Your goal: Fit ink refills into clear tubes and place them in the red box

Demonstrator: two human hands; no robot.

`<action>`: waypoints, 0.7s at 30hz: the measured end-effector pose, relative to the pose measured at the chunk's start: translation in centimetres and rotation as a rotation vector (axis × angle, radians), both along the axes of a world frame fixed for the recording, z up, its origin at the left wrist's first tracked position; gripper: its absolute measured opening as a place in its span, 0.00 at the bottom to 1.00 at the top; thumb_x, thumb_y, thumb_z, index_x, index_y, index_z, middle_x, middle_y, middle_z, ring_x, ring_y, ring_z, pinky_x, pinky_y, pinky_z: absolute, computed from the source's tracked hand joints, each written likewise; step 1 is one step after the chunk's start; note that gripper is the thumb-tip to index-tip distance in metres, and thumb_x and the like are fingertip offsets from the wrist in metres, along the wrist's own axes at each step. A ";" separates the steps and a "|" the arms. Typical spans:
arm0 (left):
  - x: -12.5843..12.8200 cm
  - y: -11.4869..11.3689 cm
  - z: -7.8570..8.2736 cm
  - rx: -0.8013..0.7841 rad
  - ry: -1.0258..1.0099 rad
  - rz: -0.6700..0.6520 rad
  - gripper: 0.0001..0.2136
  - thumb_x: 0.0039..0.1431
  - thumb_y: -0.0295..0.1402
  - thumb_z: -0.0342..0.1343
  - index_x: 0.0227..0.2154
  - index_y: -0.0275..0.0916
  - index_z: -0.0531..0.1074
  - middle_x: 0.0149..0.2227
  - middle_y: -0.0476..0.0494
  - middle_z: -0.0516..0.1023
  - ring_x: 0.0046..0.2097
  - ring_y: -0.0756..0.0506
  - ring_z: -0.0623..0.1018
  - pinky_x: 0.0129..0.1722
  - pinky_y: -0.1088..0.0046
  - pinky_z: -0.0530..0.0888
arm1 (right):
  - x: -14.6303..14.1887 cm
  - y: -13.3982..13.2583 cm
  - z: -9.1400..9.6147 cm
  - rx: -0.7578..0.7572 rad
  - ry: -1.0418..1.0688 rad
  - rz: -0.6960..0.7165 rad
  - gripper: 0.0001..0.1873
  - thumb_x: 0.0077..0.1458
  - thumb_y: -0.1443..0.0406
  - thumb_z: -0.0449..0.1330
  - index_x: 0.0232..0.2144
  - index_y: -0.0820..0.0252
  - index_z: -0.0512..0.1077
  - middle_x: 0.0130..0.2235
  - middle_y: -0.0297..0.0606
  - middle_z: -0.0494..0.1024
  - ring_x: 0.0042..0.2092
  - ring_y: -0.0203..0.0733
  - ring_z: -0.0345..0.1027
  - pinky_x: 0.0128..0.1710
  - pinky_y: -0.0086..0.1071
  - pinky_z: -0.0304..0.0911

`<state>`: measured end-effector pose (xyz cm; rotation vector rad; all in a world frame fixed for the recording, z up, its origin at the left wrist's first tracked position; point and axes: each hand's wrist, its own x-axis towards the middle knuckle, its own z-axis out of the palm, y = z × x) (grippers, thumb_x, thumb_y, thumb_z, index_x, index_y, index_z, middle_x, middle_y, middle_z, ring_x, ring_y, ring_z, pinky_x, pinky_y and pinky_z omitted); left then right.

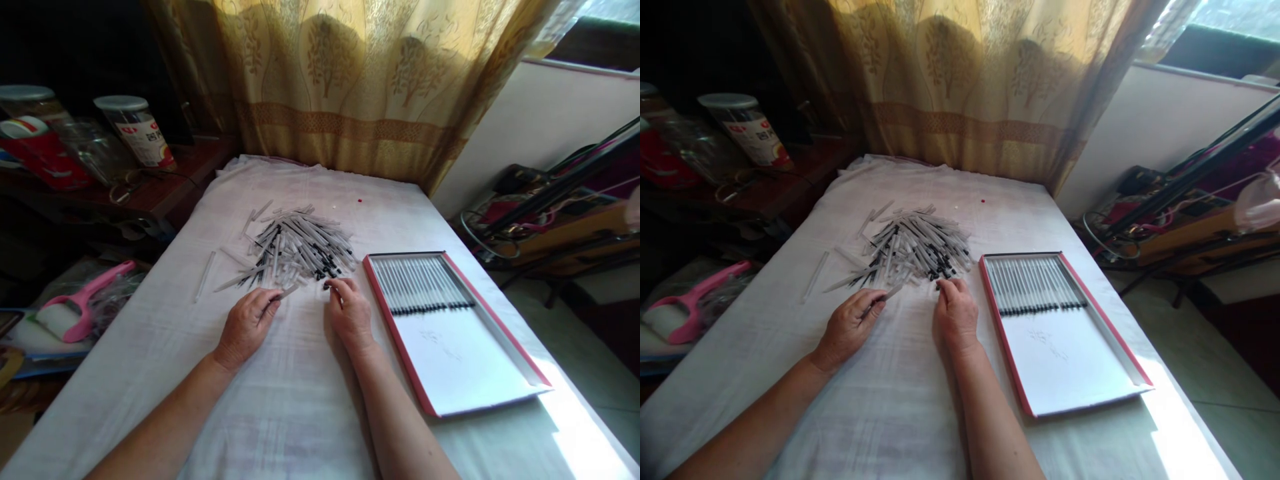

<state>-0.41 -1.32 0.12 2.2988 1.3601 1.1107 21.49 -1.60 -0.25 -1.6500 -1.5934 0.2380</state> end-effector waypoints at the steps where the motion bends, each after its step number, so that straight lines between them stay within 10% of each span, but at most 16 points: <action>1: 0.0 0.1 0.0 -0.002 -0.004 -0.002 0.11 0.66 0.36 0.48 0.43 0.41 0.74 0.37 0.44 0.79 0.40 0.45 0.78 0.42 0.69 0.75 | 0.4 0.2 0.0 -0.052 -0.085 -0.019 0.14 0.56 0.69 0.54 0.39 0.53 0.78 0.41 0.40 0.77 0.39 0.42 0.72 0.38 0.34 0.67; 12: -0.1 0.2 -0.2 -0.054 -0.004 -0.025 0.10 0.65 0.35 0.50 0.43 0.41 0.74 0.38 0.44 0.78 0.41 0.46 0.78 0.43 0.70 0.75 | 0.4 1.0 0.1 -0.196 -0.286 -0.009 0.09 0.56 0.66 0.57 0.36 0.54 0.77 0.41 0.43 0.76 0.36 0.44 0.70 0.33 0.34 0.63; 21: 0.0 -0.2 0.1 -0.038 0.109 -0.074 0.11 0.66 0.35 0.49 0.45 0.41 0.74 0.38 0.43 0.78 0.41 0.45 0.77 0.42 0.69 0.74 | -1.4 -1.5 -0.2 -0.069 0.515 0.113 0.11 0.54 0.61 0.57 0.36 0.55 0.78 0.35 0.39 0.80 0.39 0.43 0.74 0.41 0.37 0.68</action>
